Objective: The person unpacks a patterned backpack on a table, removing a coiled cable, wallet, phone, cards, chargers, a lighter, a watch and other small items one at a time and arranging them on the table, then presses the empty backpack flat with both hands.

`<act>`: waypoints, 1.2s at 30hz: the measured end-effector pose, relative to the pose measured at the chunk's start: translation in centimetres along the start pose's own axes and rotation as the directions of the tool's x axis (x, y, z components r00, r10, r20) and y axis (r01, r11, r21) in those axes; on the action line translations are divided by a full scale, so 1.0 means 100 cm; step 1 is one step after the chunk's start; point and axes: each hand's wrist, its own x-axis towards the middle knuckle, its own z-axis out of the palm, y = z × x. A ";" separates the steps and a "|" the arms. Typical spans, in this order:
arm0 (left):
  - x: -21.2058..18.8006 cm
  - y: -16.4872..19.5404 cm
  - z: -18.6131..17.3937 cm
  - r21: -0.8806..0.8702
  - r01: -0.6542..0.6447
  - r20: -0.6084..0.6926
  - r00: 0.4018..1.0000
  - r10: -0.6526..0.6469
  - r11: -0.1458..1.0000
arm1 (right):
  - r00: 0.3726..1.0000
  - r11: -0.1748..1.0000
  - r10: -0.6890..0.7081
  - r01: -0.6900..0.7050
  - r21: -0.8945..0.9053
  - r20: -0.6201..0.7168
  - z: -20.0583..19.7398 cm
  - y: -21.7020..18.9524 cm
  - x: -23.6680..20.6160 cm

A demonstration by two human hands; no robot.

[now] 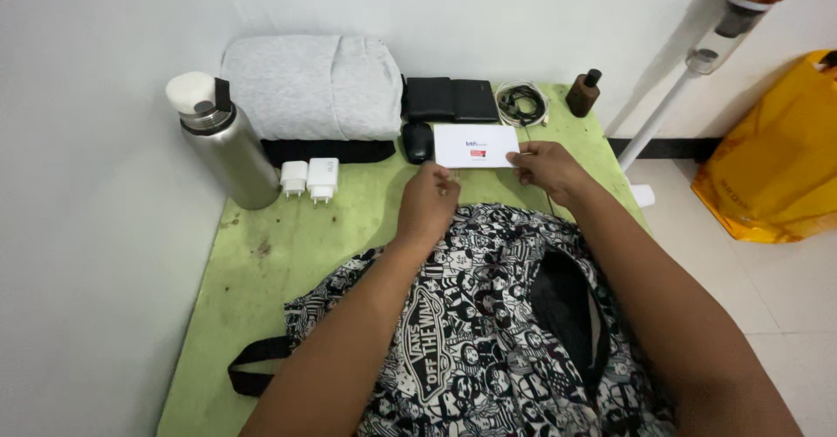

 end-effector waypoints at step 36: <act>0.014 -0.057 0.036 0.493 -0.229 0.343 0.938 0.055 0.839 | 0.845 0.439 -0.535 0.291 -0.850 0.012 0.022 0.060 0.027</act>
